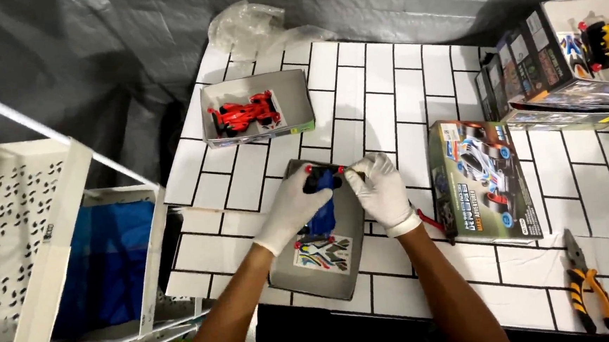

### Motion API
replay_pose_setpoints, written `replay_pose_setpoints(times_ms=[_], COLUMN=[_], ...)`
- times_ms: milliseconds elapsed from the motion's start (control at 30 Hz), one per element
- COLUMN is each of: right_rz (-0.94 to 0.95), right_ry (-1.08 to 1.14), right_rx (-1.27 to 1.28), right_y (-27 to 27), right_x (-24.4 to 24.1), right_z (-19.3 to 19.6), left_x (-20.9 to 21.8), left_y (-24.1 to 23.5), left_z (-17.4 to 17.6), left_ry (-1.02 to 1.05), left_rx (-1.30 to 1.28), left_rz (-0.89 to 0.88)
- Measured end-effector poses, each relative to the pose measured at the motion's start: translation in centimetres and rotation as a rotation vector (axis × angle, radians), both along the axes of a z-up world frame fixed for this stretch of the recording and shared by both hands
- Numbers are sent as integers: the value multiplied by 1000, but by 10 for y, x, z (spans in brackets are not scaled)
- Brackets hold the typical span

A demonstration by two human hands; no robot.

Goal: Assembling a mini 4WD model car by installing internal drivetrain components like gears, axles, and motor into the chassis.

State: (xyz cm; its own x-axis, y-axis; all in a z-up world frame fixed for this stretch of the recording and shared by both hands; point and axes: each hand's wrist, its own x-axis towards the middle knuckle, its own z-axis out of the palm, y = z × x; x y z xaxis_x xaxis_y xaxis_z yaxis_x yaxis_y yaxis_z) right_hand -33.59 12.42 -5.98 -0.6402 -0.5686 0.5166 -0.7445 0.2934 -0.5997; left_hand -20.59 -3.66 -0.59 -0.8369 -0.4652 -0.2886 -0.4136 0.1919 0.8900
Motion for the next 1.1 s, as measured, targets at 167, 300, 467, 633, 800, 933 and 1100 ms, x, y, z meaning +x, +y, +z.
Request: replay_pose_setpoints(times_ms=[167, 300, 467, 633, 800, 933, 1100], right_rz=[-8, -20, -57, -47, -127, -106, -10], right_ry=[66, 109, 132, 179, -100, -125, 8], right_rx=[11, 24, 93, 184, 435, 553, 569], right_y=[-2, -5, -8, -11, -11, -14, -10], right_x=[-2, -7, -1, 4, 8, 10, 9], right_z=[-7, -22, -22, -10, 0, 17, 9], left_x=[3, 3, 4, 0, -3, -1, -2], left_y=[0, -10, -18, -26, -34, -32, -31], left_z=[57, 71, 69, 52, 36, 46, 41], left_ry=[-5, 1, 31, 15, 11, 12, 27], left_rx=[-44, -22, 16, 58, 42, 46, 24], left_rz=[-160, -304, -365, -366, -379, -379, -401])
